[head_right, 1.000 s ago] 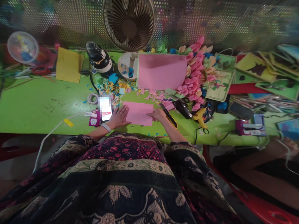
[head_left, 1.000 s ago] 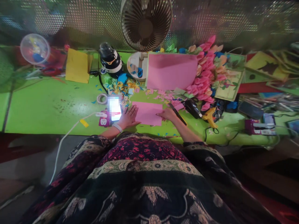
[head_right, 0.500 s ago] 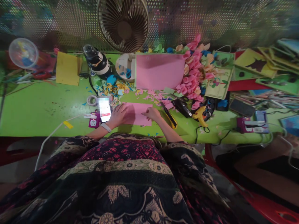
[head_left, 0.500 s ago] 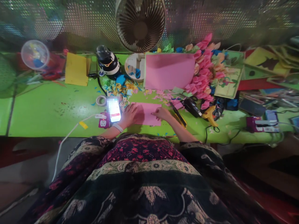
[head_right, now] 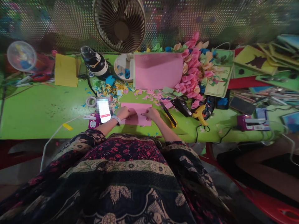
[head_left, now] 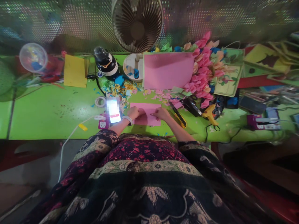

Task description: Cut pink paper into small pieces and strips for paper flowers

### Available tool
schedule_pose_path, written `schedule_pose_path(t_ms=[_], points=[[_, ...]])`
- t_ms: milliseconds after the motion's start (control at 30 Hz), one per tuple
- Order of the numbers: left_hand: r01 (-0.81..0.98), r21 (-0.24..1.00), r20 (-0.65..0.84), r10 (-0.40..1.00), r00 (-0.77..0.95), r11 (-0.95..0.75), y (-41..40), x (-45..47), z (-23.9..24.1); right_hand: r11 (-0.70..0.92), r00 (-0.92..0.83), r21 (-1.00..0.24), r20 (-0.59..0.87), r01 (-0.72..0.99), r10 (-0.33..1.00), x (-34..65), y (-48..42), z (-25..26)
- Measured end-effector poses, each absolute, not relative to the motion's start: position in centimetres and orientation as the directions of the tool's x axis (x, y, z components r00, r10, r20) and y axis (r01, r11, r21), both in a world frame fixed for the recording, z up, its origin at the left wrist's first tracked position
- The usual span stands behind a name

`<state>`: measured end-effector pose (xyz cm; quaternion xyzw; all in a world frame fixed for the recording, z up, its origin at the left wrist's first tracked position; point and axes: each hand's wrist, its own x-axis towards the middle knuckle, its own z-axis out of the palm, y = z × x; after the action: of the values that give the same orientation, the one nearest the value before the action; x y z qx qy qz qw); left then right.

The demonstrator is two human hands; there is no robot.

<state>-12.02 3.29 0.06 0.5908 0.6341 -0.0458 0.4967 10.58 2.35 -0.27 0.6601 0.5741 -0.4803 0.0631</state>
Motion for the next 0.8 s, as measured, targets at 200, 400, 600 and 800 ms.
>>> schedule_pose_path(t_ms=[200,400,600,800], points=[[0.853,0.41,-0.754,0.646,0.119,0.322,4.1,-15.4,1.8,-0.365,-0.117,-0.475,-0.721,0.801,0.683,10.6,2.5,-0.4],[0.96,0.232,-0.741,0.668,0.069,0.158,5.0,-17.5,3.1,-0.382,-0.103,-0.476,-0.722,0.792,0.685,10.4,2.4,-0.7],[0.964,0.193,-0.39,0.887,0.247,-0.184,2.7,-14.5,2.8,-0.338,-0.121,-0.569,-0.62,0.75,0.776,11.4,1.2,-1.3],[0.863,0.373,-0.115,0.905,0.408,-0.342,2.2,-12.8,-0.7,-0.217,0.196,-0.375,-0.094,0.901,0.976,18.3,-2.5,-1.3]])
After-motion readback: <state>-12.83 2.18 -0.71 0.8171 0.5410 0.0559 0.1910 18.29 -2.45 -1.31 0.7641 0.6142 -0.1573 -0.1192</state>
